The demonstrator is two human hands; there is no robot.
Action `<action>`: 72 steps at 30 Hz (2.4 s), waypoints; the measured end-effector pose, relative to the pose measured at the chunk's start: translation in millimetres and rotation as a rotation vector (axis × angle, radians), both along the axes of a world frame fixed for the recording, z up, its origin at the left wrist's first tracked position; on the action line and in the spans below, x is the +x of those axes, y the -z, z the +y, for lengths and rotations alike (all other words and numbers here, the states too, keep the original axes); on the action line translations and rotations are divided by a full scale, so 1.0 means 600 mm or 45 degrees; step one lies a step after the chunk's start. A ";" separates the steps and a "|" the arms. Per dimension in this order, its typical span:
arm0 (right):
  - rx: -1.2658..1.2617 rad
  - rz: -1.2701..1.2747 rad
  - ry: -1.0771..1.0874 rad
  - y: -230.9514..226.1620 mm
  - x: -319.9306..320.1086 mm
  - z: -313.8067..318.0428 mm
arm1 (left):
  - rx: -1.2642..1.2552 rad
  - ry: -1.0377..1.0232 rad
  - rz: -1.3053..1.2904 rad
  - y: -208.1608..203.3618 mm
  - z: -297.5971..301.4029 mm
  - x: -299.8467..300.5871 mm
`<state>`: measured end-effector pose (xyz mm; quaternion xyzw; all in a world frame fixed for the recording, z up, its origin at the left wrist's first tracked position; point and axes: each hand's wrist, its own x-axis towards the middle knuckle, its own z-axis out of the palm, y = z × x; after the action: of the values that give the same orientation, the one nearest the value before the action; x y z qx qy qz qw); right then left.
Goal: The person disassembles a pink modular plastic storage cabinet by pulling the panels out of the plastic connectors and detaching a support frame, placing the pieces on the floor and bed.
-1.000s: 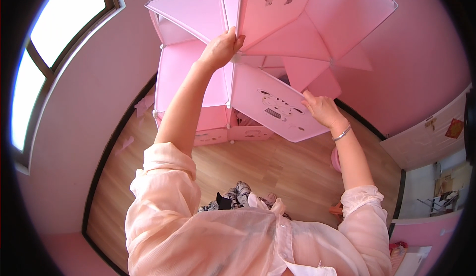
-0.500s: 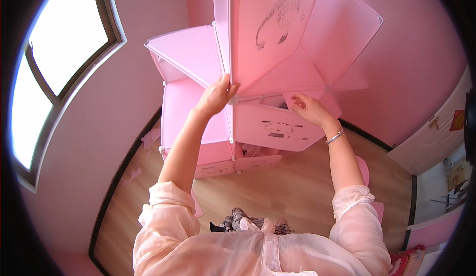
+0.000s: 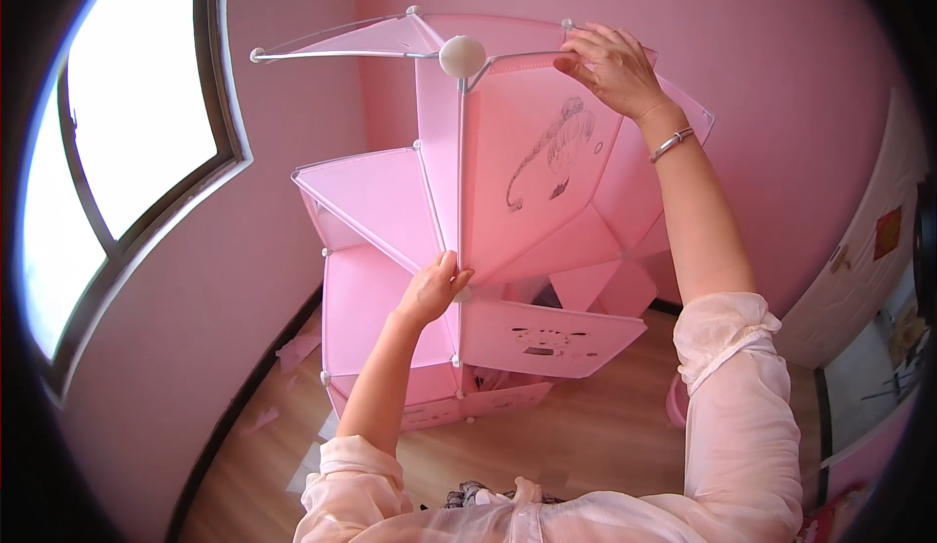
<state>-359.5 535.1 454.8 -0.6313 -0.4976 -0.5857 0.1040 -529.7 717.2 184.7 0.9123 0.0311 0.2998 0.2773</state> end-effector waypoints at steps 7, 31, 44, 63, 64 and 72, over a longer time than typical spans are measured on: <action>-0.143 0.269 -0.052 -0.018 -0.071 -0.034 | -0.047 0.039 -0.094 0.010 0.022 -0.002; -0.063 0.226 0.574 0.014 -0.244 -0.102 | 0.089 -0.072 -0.050 -0.121 0.040 -0.003; -0.530 1.429 0.037 -0.019 -0.234 -0.277 | -0.102 0.050 -0.094 -0.167 -0.057 -0.065; -0.664 1.792 -0.325 -0.025 -0.191 -0.290 | -0.152 0.501 -0.609 -0.277 -0.214 -0.043; -0.643 1.744 -0.342 -0.022 -0.190 -0.292 | 0.125 0.449 -0.790 -0.294 -0.225 -0.043; -0.486 1.870 -0.293 -0.016 -0.203 -0.292 | 0.660 0.372 -1.082 -0.354 -0.264 -0.016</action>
<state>-481.6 359.8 464.6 -0.8097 -0.4558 0.0946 0.3573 -539.5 558.8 397.4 0.7436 -0.2872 0.5998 0.0692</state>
